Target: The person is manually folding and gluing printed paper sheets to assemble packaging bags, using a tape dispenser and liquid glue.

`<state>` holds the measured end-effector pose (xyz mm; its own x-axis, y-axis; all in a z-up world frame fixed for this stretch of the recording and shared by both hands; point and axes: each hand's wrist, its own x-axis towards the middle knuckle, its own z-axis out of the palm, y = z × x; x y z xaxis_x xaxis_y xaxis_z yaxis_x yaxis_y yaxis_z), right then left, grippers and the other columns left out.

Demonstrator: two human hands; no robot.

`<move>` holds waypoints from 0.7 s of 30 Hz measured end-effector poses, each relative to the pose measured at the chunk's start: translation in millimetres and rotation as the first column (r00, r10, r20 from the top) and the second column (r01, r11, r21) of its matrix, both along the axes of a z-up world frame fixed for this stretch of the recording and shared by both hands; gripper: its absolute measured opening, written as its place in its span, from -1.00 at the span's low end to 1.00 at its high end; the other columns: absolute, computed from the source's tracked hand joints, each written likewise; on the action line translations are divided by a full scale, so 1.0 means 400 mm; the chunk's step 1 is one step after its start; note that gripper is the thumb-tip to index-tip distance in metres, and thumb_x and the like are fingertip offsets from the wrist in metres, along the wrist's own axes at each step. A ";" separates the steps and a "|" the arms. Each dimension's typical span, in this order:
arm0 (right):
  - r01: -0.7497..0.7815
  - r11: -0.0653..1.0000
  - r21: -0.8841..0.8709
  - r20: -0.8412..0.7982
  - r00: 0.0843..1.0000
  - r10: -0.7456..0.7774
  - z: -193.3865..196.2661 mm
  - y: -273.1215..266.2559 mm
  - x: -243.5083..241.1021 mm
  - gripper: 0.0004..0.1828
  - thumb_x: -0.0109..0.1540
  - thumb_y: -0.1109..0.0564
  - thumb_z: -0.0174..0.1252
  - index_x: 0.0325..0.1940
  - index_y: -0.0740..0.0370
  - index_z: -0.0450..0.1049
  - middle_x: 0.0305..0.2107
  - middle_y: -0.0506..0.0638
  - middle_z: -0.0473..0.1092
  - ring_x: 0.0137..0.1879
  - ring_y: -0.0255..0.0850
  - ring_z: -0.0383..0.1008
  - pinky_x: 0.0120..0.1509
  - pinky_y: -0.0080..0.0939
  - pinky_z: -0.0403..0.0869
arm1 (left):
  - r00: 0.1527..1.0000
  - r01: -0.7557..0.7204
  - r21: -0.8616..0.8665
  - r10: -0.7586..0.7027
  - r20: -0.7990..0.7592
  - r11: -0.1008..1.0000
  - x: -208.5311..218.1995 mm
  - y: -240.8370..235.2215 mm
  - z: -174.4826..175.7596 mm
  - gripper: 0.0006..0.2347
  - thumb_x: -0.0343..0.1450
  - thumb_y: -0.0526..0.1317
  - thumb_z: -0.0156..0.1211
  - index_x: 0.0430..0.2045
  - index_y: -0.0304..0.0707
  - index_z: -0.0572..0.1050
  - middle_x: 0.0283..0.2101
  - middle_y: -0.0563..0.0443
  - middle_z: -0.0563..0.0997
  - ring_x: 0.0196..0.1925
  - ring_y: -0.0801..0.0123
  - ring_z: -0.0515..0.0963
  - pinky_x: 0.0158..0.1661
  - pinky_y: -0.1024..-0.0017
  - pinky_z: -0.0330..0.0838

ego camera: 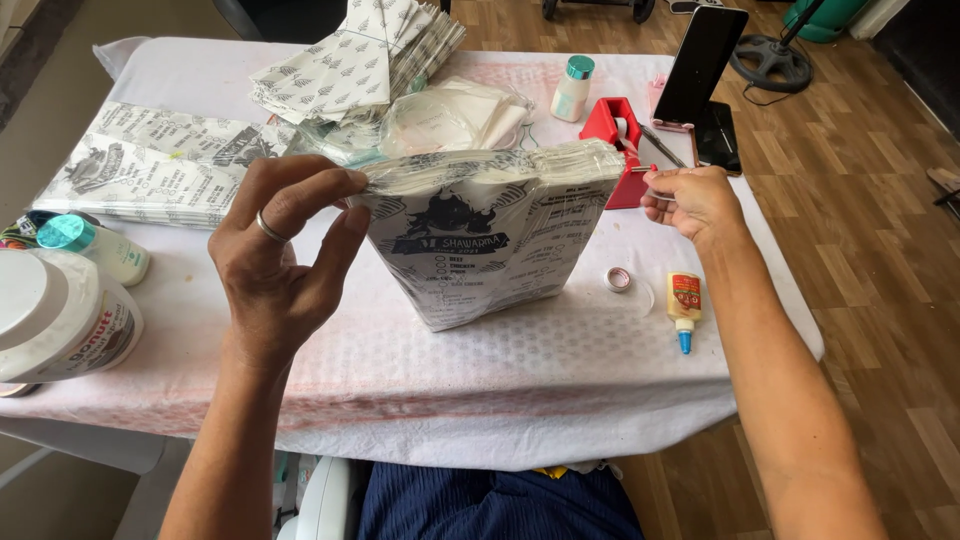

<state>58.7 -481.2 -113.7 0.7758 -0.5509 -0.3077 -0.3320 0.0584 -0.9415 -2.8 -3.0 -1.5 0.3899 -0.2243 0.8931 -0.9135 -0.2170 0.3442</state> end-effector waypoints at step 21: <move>0.130 0.065 -0.989 0.144 0.927 0.347 0.140 -0.039 -0.081 -0.83 0.22 0.30 0.19 -0.23 0.07 0.61 -0.37 0.01 0.50 -0.24 0.09 0.51 -0.16 0.09 0.44 | 1.000 0.018 0.007 -0.018 -0.012 1.000 0.010 0.009 0.017 -0.89 0.55 -0.47 0.18 -0.08 -0.43 0.54 -0.13 -0.23 0.52 -0.15 0.13 0.59 -0.17 0.34 0.48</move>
<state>26.1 -496.9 -57.5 0.7560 -0.0548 0.6522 0.0317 -0.9923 -0.1201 1.1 0.6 5.3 0.3960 -0.2378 0.8869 -0.9132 -0.2032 0.3532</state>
